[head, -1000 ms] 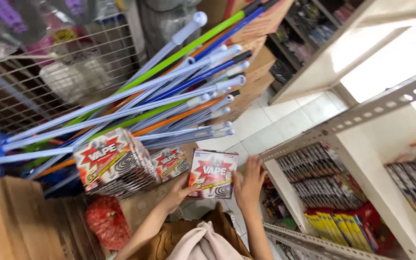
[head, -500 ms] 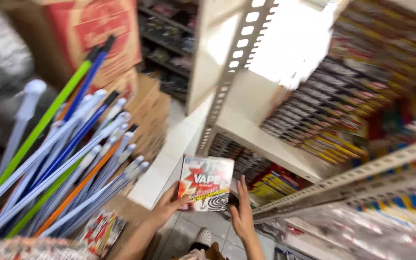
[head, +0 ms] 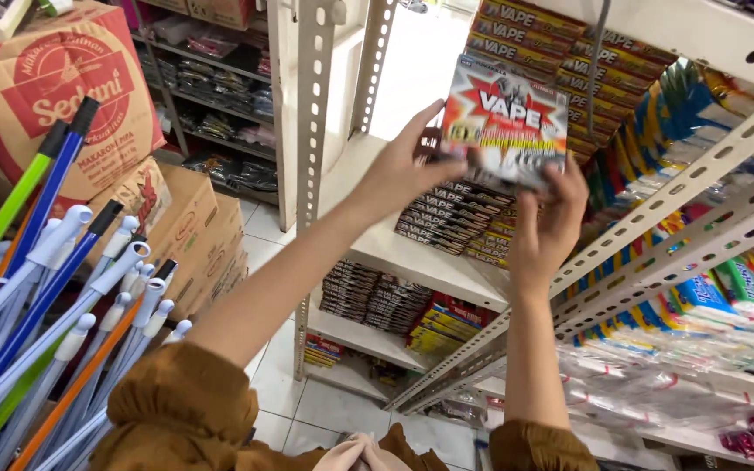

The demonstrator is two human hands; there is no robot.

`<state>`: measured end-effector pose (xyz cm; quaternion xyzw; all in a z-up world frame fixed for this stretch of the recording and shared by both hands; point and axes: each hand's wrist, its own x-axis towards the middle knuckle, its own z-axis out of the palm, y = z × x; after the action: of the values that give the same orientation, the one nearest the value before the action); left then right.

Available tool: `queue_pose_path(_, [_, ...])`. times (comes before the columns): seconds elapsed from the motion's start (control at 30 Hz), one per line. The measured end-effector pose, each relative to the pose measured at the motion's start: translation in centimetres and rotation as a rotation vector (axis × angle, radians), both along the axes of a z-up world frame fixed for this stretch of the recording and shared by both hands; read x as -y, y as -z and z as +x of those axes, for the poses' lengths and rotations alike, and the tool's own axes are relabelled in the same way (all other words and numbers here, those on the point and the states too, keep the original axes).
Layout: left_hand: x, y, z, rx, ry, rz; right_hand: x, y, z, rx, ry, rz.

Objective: The person restocks store shelves by picking up boxes of mosquito coils and stacking them onto a metal rack by hand.

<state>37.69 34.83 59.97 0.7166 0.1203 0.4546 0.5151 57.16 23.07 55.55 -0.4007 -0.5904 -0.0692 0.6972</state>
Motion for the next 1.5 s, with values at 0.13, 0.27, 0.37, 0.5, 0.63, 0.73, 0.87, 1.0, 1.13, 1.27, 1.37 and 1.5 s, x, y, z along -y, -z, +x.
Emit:
queue_pose_path(0.13, [-2.6,-1.6,3.1,-0.195,-0.374,0.256,-1.3,-2.4,1.6,0.103,0.301,-0.105])
queue_pose_path(0.27, [-4.9,-1.8,6.0,-0.302,-0.492,0.298,-3.1,-3.5,3.2,0.192,0.326,-0.031])
queue_pose_path(0.37, [-7.1,-1.6,8.1,-0.271,-0.502,0.275,-4.4,-3.6,4.5,0.129,0.234,-0.084])
queue_pose_path(0.5, [-8.9,-0.9,9.0,-0.174,-0.534,0.259,-5.3,-3.7,6.1,0.185,0.246,-0.217])
queue_pose_path(0.63, [-8.9,-1.1,9.1,-0.164,-0.486,0.148,-5.0,-3.3,6.5,0.199,0.137,-0.327])
queue_pose_path(0.73, [-7.9,-1.2,8.3,-0.147,-0.522,0.167,-4.2,-2.0,5.2,0.197,0.079,-0.297])
queue_pose_path(0.87, [-5.1,2.0,3.5,-0.008,-0.583,0.517,-0.4,2.1,1.6,0.099,0.121,-0.282])
queue_pose_path(1.0, [0.2,11.7,-6.5,0.000,-0.491,0.430,2.9,8.4,-1.3,-0.080,0.064,-0.208])
queue_pose_path(1.13, [7.0,27.1,-16.0,-0.097,-0.691,-0.235,3.7,17.5,-5.9,-0.189,0.027,-0.287])
queue_pose_path(1.27, [13.9,44.3,-25.2,-0.225,-0.850,-0.622,3.5,26.9,-13.5,-0.146,-0.083,-0.632])
queue_pose_path(1.37, [19.3,51.8,-31.0,-0.404,-1.011,-0.692,3.4,32.3,-20.2,0.003,-0.295,-0.758])
queue_pose_path(1.5, [25.5,56.2,-35.5,-0.285,-1.121,-0.802,5.0,38.7,-28.8,0.099,-0.633,-0.986])
